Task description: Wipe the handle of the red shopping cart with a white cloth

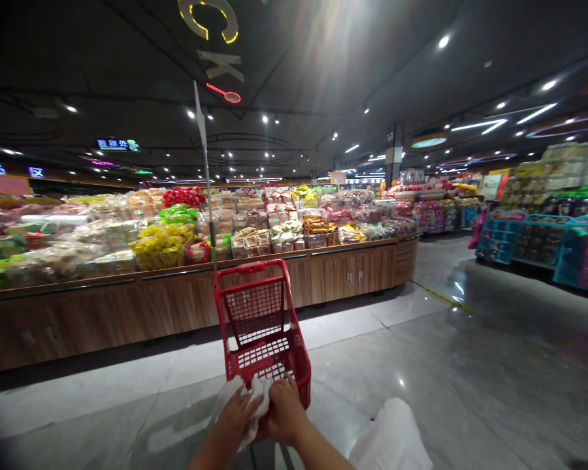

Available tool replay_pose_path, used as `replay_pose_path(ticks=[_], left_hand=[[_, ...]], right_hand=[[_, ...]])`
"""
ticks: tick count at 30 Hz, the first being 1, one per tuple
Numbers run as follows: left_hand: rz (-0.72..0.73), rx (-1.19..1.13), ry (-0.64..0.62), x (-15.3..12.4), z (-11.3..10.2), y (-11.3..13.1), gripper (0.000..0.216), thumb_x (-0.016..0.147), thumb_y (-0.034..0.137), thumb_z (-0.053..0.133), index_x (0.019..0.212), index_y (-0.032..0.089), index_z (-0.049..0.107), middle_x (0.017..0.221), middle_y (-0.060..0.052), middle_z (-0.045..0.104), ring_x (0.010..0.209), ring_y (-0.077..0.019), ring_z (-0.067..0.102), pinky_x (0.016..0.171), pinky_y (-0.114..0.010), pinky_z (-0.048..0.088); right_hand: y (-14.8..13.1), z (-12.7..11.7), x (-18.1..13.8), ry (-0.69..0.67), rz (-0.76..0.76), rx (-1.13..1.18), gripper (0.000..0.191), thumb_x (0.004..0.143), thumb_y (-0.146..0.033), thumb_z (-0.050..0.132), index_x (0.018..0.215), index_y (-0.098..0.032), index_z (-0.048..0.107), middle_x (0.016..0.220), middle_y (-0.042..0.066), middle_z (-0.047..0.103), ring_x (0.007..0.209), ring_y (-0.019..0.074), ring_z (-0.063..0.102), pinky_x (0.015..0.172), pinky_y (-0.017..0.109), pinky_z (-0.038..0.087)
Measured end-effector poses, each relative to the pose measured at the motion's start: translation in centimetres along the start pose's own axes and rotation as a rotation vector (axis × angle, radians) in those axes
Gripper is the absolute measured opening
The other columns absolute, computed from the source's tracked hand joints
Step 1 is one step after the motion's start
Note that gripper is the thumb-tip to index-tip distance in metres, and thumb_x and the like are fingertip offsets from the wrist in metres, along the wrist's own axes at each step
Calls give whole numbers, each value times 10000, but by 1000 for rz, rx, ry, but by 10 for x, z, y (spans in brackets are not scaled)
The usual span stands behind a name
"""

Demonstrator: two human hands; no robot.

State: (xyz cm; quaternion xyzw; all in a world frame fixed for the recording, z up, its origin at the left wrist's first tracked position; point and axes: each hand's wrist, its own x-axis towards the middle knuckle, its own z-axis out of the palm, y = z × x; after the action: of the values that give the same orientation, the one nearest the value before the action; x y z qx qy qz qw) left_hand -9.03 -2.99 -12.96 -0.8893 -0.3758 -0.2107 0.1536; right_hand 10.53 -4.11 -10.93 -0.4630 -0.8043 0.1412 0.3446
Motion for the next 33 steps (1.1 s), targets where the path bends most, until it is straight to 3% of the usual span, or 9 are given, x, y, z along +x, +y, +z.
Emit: replay_pose_path(ticks=[4, 10, 14, 18, 21, 25, 29, 31, 33], left_hand=[[35, 5, -18, -8, -24, -21, 547, 804, 57, 439, 1282, 308, 521, 1207, -42, 648, 1162, -215, 573, 1033, -401, 462], [-129, 18, -25, 18, -51, -52, 526, 786, 65, 435, 1259, 260, 556, 1290, -54, 598, 1218, -231, 530, 1019, -408, 473], [-349, 60, 154, 42, -76, -77, 490, 835, 97, 396, 1278, 257, 531, 1262, -47, 613, 1185, -216, 548, 1013, -408, 470], [-287, 147, 275, 46, -85, -94, 411, 894, 152, 380, 1260, 235, 547, 1271, -64, 606, 1214, -231, 523, 1086, -462, 366], [-132, 133, 168, 45, -66, -76, 397, 898, 167, 389, 1238, 256, 573, 1262, -57, 610, 1213, -230, 516, 1072, -459, 366], [-113, 65, 117, 51, -27, -5, 378, 905, 166, 393, 1220, 262, 580, 1252, -61, 602, 1184, -236, 513, 1061, -495, 360], [-85, -25, 92, 62, -11, 56, 283, 910, 264, 474, 1172, 239, 578, 1187, -72, 613, 1127, -233, 531, 1074, -485, 348], [-8, -30, 26, 66, -16, 58, 287, 894, 309, 530, 1174, 254, 564, 1166, -63, 615, 1082, -222, 547, 1044, -445, 378], [80, 1, -64, 68, -30, 40, 301, 869, 348, 585, 1161, 280, 562, 1142, -46, 616, 1034, -206, 561, 997, -403, 408]], right_hand=[[14, -2, -9, 60, -46, 53, 426, 505, -224, 477, 912, -270, 592, 1003, 49, 643, 1050, 293, 544, 1043, 481, 291], [17, -6, -19, 148, 16, 114, 250, 513, -244, 470, 737, -251, 580, 830, 25, 608, 942, 267, 546, 964, 439, 337], [32, -35, -23, 111, 39, 84, 88, 581, -242, 490, 630, -220, 560, 727, 5, 571, 856, 216, 544, 926, 385, 340], [54, -75, -17, 20, 111, 21, 196, 714, -282, 511, 543, -194, 547, 670, -1, 573, 797, 178, 537, 924, 359, 324], [53, -87, -9, -43, 212, -54, 362, 872, -348, 433, 602, -196, 619, 746, 15, 633, 880, 181, 549, 991, 388, 258], [25, -64, -9, 25, 228, -149, 429, 981, -367, 283, 858, -233, 672, 920, 28, 679, 968, 189, 566, 1025, 402, 200], [9, -37, -24, 73, 235, -309, 466, 990, -337, 223, 859, -208, 650, 863, 62, 682, 836, 193, 602, 793, 304, 321], [14, -39, -34, 62, 192, -359, 455, 986, -347, 233, 831, -210, 639, 808, 54, 681, 752, 180, 600, 685, 283, 299], [25, -48, -41, 53, 109, -386, 424, 978, -368, 266, 816, -216, 627, 776, 40, 678, 700, 165, 591, 636, 278, 268]])
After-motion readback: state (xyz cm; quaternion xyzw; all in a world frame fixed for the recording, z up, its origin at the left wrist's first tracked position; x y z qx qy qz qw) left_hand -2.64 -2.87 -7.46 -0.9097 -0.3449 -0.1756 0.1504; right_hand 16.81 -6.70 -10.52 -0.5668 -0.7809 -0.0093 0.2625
